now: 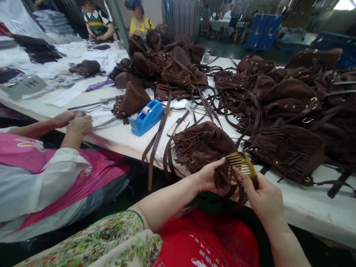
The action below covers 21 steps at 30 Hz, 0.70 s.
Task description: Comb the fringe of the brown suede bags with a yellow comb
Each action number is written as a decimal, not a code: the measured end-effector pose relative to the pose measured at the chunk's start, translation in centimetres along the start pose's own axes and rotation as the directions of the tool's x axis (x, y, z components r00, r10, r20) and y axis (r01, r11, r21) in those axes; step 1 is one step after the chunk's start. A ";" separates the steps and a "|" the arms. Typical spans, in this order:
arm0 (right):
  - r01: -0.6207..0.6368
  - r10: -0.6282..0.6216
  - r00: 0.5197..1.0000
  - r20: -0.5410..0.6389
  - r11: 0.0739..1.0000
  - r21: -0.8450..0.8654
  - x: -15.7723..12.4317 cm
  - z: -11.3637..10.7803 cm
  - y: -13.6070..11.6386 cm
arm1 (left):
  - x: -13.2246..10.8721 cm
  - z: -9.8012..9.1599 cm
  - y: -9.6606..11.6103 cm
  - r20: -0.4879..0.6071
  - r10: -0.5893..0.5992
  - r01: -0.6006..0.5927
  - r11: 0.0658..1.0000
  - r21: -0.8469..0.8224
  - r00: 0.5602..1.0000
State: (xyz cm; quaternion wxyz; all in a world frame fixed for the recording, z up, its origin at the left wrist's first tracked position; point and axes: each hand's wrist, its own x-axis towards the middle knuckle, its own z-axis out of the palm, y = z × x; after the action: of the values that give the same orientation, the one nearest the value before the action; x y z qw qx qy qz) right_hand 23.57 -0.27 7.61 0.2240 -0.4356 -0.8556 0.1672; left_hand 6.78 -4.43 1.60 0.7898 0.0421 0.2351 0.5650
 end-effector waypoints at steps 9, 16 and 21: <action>0.086 -0.051 0.989 0.141 0.963 -0.254 2.2 5.6 0.4 | -2.0 -1.5 1.1 0.120 0.054 -0.026 0.976 -0.218 0.991; 0.252 -0.207 0.840 0.501 0.967 -0.023 -1.2 5.7 -0.3 | -2.8 -1.8 2.6 0.208 -0.007 0.034 0.991 -0.127 0.978; 0.197 -0.236 0.768 0.595 0.972 0.130 -3.8 5.3 -1.1 | -2.7 -1.1 2.3 0.094 -0.011 0.014 0.999 -0.031 0.995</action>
State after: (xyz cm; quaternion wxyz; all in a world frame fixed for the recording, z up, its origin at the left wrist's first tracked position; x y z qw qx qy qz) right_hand 21.96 -4.55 2.75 -0.0312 -0.2503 -0.9211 0.2966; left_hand 3.67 -6.28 2.21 0.8040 0.0546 0.1889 0.5612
